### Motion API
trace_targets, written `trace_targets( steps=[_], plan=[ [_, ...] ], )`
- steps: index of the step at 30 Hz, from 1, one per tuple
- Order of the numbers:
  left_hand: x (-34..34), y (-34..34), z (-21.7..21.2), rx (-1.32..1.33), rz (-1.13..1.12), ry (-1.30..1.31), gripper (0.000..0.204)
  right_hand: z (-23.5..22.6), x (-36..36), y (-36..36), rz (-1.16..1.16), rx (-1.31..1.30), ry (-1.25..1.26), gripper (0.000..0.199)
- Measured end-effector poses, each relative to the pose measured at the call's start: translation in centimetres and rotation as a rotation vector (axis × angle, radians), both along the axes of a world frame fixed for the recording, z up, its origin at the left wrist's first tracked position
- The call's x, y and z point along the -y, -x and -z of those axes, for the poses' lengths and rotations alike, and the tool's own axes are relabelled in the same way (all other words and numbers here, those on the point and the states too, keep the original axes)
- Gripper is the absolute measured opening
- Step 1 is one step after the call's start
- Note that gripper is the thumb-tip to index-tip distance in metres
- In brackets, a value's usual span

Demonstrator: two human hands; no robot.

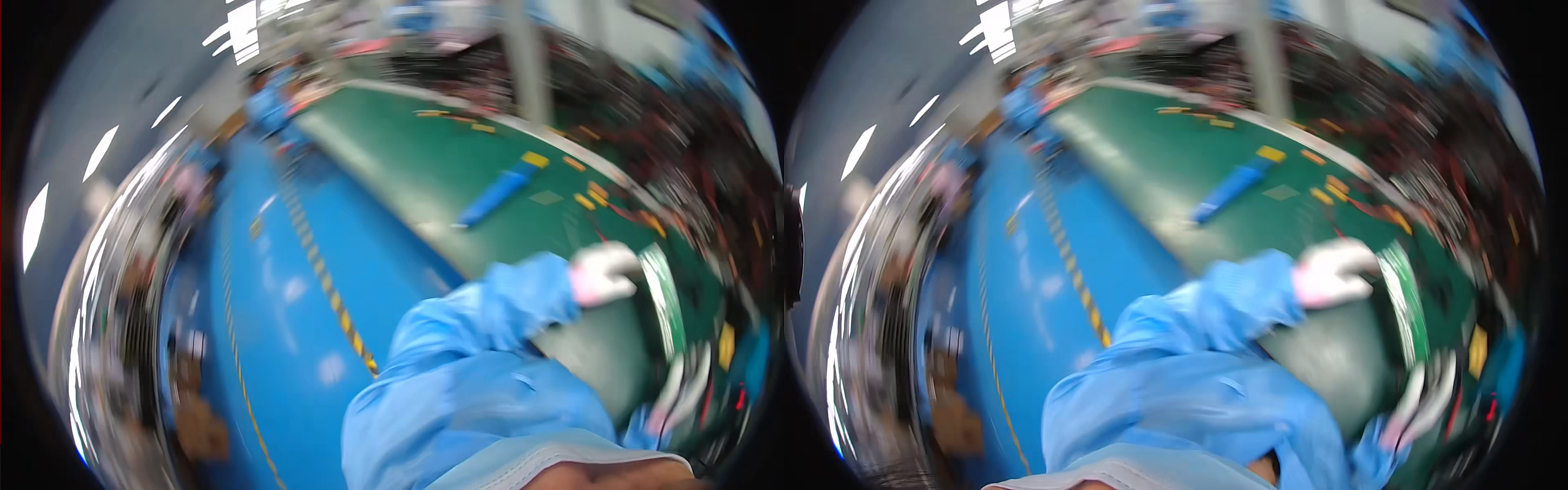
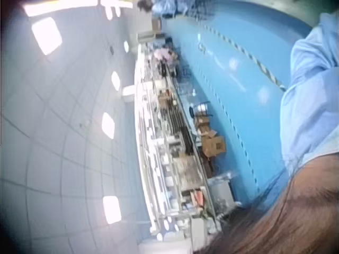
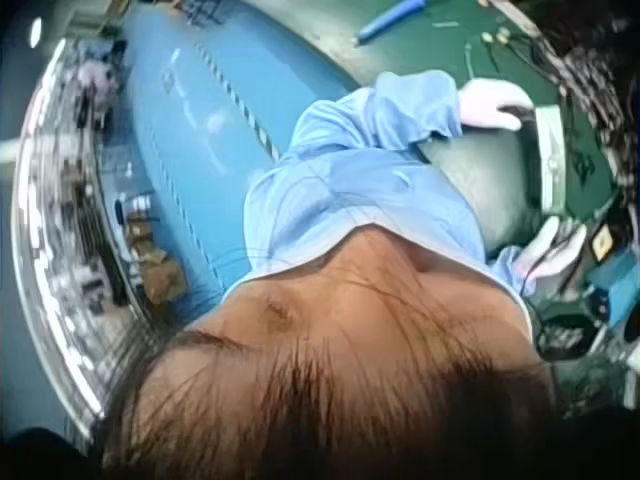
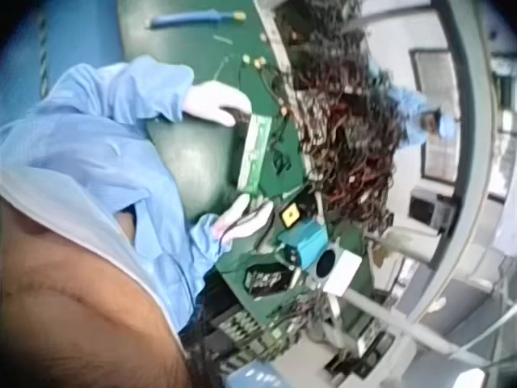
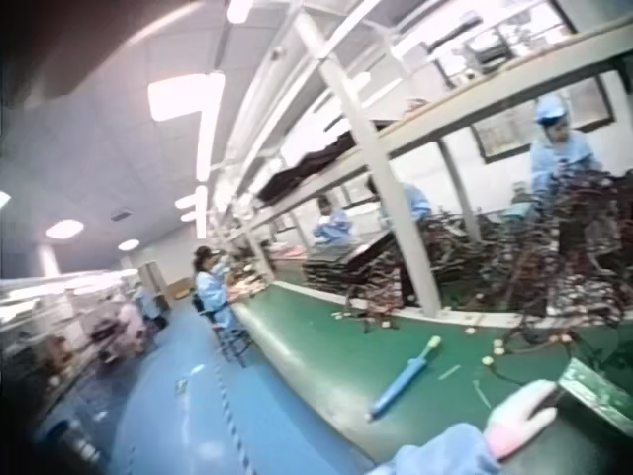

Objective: Soldering components onto a printed circuit board at a manual assembly station.

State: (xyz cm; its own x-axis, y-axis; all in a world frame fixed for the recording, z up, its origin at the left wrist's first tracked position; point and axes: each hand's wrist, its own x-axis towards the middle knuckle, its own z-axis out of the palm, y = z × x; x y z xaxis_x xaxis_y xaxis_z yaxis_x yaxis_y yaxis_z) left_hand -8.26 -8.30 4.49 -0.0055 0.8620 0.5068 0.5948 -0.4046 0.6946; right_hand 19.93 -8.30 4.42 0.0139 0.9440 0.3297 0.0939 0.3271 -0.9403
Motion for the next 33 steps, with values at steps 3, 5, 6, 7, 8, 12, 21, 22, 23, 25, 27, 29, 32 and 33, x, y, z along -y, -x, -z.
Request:
trace_targets(
  steps=[3, 5, 6, 7, 8, 12, 21, 22, 23, 25, 27, 29, 32, 33],
  plan=[
    [2.6, 2.3, 1.4, -0.284, -0.099, -0.057, 0.065, 0.2, -3.2, -0.1, 0.194, -0.024, -0.035, 0.038],
    [3.2, 2.5, 0.6, -0.399, -0.051, -0.07, 0.065, -1.7, -4.3, -1.9, 0.12, -0.18, -0.039, 0.038],
    [4.7, 2.5, 0.4, -0.461, -0.112, -0.041, 0.063, -2.3, -4.7, -2.9, 0.111, -0.185, -0.052, 0.039],
    [4.8, 2.4, 0.8, -0.459, -0.099, -0.014, 0.061, -2.7, -5.0, -4.0, 0.131, -0.147, -0.066, 0.039],
    [4.8, 2.1, 1.2, -0.46, -0.101, 0.017, 0.061, -3.2, -5.1, -5.2, 0.136, -0.108, -0.075, 0.04],
    [4.2, 1.4, 1.5, -0.373, -0.077, 0.049, 0.059, -4.1, -5.1, -7.3, 0.212, -0.031, 0.023, 0.041],
    [-0.1, 1.1, 1.1, -0.538, -0.072, 0.063, 0.057, -3.6, -4.5, -5.2, 0.199, -0.02, -0.041, 0.04],
    [-0.9, 1.0, 1.3, -0.545, -0.067, 0.072, 0.057, -3.1, -4.4, -5.0, 0.202, -0.026, -0.03, 0.04],
    [-1.6, 0.9, 1.8, -0.565, -0.065, 0.067, 0.055, -2.6, -4.1, -4.6, 0.161, -0.021, -0.038, 0.04],
    [-2.9, 0.5, 2.6, -0.599, -0.057, 0.048, 0.05, -1.7, -3.3, -4.2, 0.086, -0.006, -0.061, 0.039],
    [-3.3, 0.3, 3.4, -0.617, -0.046, 0.04, 0.048, -1.0, -3.0, -3.9, 0.054, 0.0, -0.068, 0.039],
    [-3.4, 0.6, 4.2, -0.583, -0.002, 0.019, 0.041, -0.4, -2.8, -3.7, 0.05, 0.084, -0.146, 0.04],
    [-3.4, 1.0, 4.6, -0.548, 0.039, 0.0, 0.034, 0.3, -2.6, -3.4, 0.044, 0.169, -0.222, 0.041],
    [-3.3, 1.0, 4.6, -0.55, 0.048, -0.018, 0.032, 0.6, -2.6, -3.3, 0.05, 0.157, -0.212, 0.042]
  ],
)
